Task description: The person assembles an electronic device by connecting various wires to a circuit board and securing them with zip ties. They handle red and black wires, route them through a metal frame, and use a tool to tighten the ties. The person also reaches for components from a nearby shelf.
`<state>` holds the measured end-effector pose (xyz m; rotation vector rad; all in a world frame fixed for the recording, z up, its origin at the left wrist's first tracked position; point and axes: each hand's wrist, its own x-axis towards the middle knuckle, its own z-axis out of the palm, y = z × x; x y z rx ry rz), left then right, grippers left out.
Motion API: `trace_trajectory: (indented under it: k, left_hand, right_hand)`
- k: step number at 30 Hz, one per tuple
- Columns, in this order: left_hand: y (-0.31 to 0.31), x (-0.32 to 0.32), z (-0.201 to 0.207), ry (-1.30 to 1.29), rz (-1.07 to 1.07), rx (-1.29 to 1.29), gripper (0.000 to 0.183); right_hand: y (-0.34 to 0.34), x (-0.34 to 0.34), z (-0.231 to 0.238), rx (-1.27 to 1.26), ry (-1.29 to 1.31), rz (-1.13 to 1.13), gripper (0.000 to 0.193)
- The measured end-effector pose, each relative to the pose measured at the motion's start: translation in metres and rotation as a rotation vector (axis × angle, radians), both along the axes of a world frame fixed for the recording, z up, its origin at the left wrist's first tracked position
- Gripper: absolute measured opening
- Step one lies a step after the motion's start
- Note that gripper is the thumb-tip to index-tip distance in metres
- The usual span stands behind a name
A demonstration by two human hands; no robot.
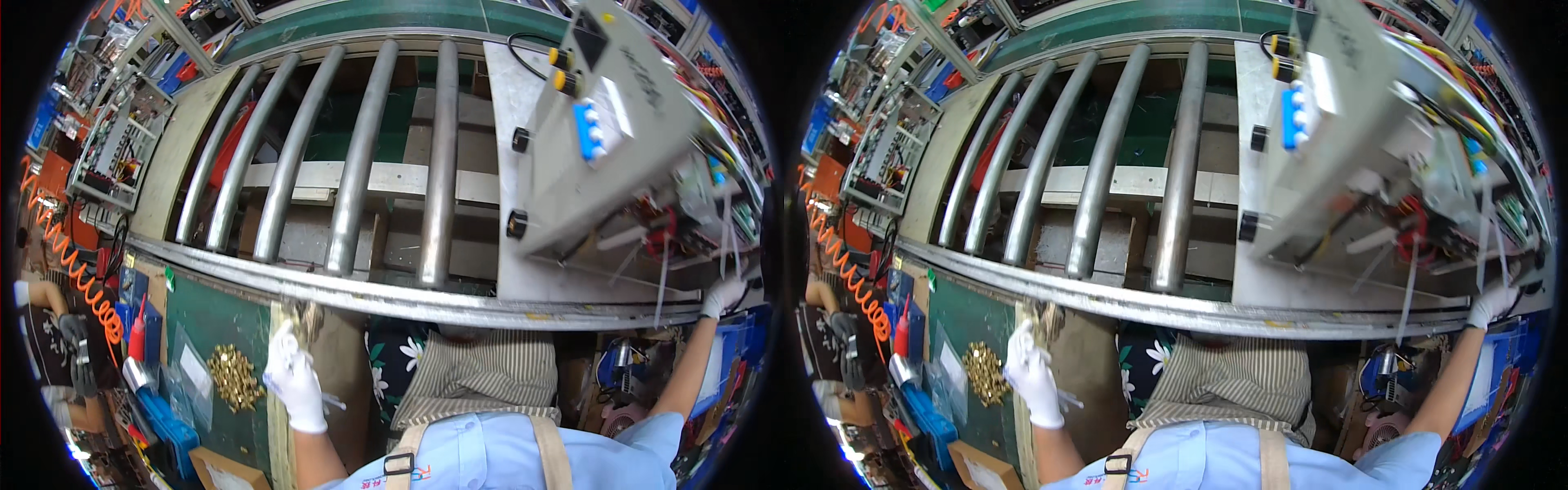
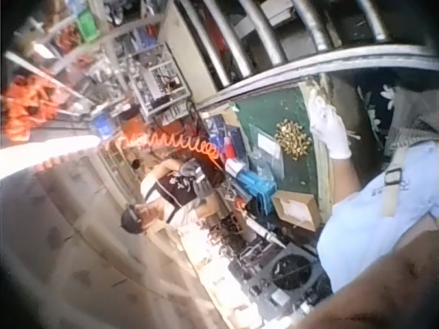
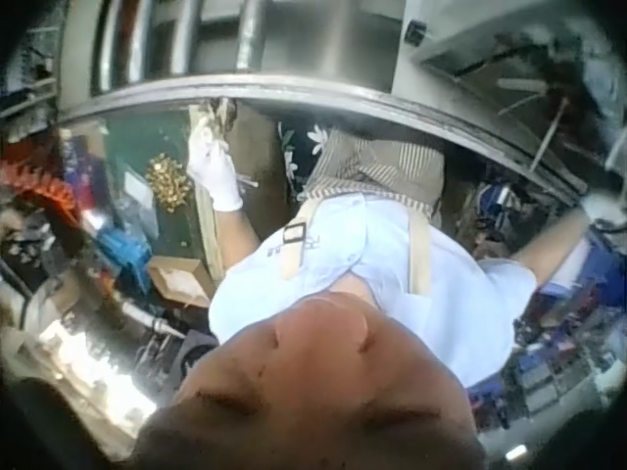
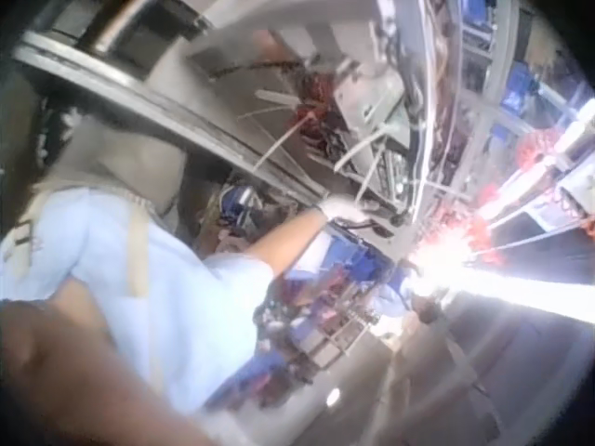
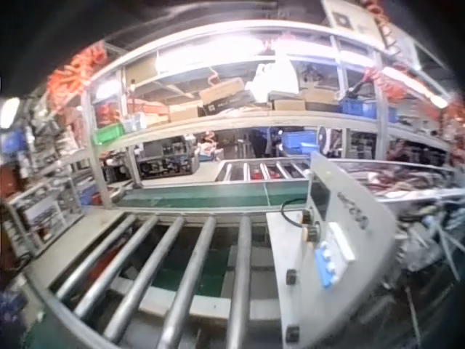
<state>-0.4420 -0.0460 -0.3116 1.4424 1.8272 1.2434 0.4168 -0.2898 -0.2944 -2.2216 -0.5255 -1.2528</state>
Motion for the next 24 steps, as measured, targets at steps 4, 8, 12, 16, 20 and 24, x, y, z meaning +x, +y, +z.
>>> trace_trajectory:
  k: [4,8,12,16,20,24]
  left_hand:
    - [0.007,-0.007,-0.014,0.115,-0.079,0.051,0.028]
    - [0.01,-0.015,-0.022,-0.114,-0.159,0.046,0.025]
    - [0.019,-0.046,-0.041,0.307,-0.234,0.167,0.036]
    - [0.022,-0.033,-0.02,0.4,-0.173,-0.062,0.036]
    - [0.032,-0.009,-0.023,0.239,-0.306,0.298,0.029]
    - [0.029,0.097,0.073,0.145,-0.569,0.155,0.034]
  right_hand:
    - [0.014,-0.012,0.006,0.025,0.178,-0.04,0.055]
    - [0.038,-0.058,0.002,-0.289,0.314,0.088,0.037]
    - [0.034,-0.224,0.043,0.254,0.384,0.625,0.065]
    - [-0.033,-0.266,0.055,0.398,0.563,0.738,0.059]
    - [-0.075,-0.265,0.093,0.511,0.439,0.734,0.049]
    - [-0.052,-0.297,0.157,0.524,0.294,0.831,0.044]
